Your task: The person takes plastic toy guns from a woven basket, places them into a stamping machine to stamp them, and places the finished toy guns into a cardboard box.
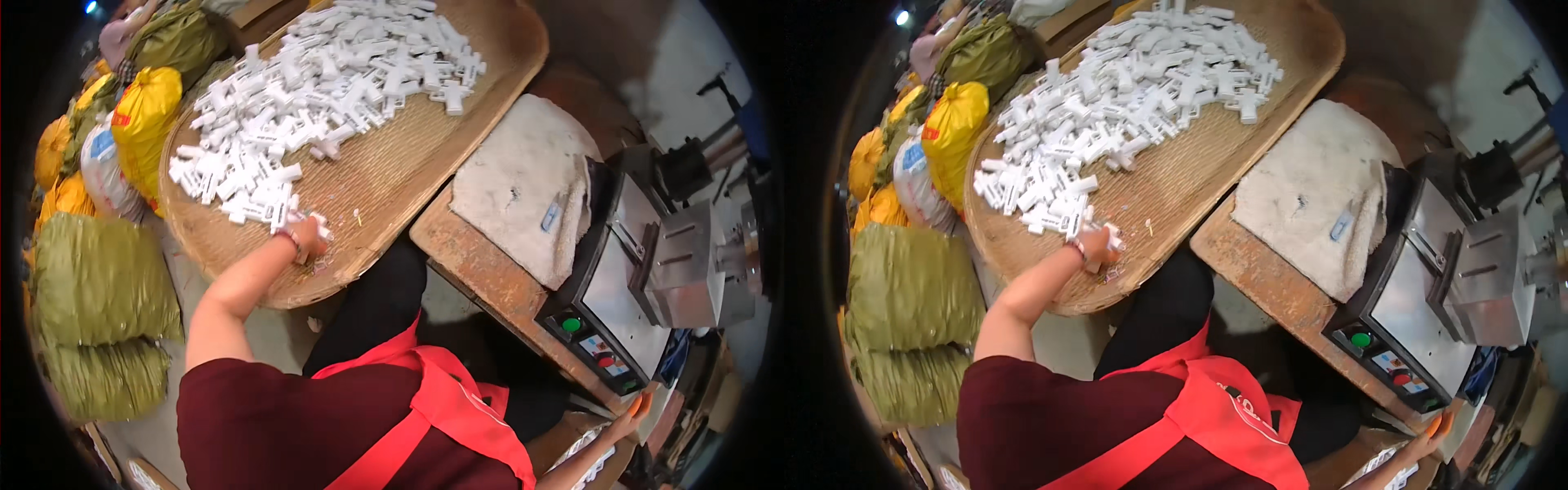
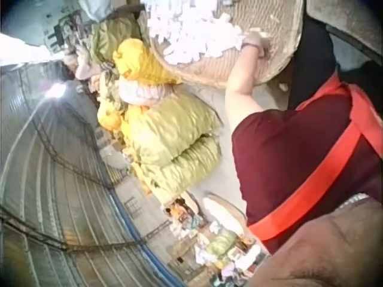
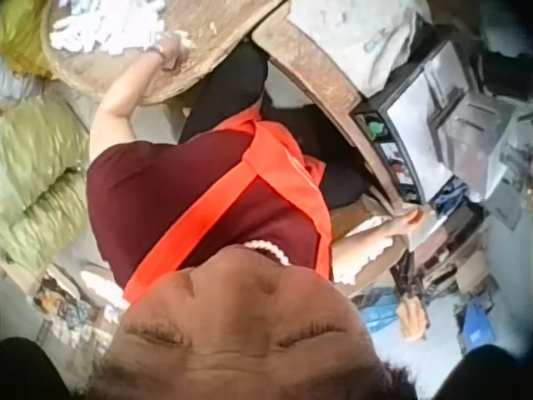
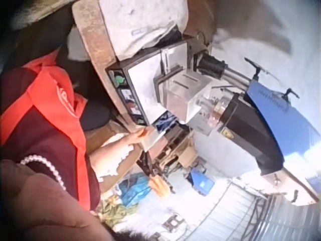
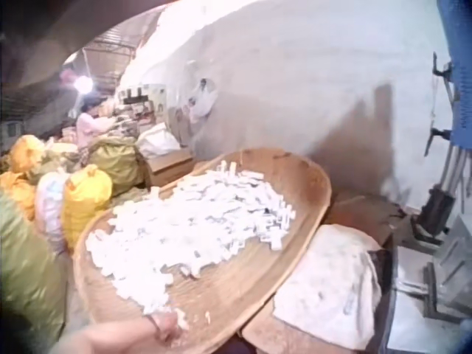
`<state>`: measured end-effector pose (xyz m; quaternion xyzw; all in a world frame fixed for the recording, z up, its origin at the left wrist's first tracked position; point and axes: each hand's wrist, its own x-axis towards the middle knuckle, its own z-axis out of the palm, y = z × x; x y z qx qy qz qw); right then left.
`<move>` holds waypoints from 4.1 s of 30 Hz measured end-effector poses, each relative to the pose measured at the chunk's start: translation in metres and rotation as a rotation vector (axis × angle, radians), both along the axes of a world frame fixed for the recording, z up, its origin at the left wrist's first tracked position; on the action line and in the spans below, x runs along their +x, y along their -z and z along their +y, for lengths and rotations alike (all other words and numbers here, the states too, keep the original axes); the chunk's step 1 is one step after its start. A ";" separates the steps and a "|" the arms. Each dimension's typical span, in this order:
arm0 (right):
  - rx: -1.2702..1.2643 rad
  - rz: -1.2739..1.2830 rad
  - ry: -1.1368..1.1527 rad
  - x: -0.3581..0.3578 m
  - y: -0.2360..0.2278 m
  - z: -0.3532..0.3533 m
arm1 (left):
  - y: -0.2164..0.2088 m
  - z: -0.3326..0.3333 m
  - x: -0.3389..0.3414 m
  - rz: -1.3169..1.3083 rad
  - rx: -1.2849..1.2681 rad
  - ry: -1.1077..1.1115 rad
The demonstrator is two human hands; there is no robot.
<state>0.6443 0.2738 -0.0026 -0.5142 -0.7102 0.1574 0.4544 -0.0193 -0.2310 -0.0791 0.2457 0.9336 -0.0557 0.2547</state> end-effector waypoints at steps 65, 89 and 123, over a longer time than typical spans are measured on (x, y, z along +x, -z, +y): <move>-0.076 -0.054 -0.157 -0.039 0.016 -0.011 | 0.134 -0.080 -0.075 0.307 0.069 -0.390; 0.087 0.255 -0.450 -0.197 -0.025 0.124 | -0.168 0.470 0.179 -0.485 1.122 0.545; -0.175 -0.091 -0.060 0.015 0.057 0.042 | -0.099 0.351 0.223 0.073 1.332 1.148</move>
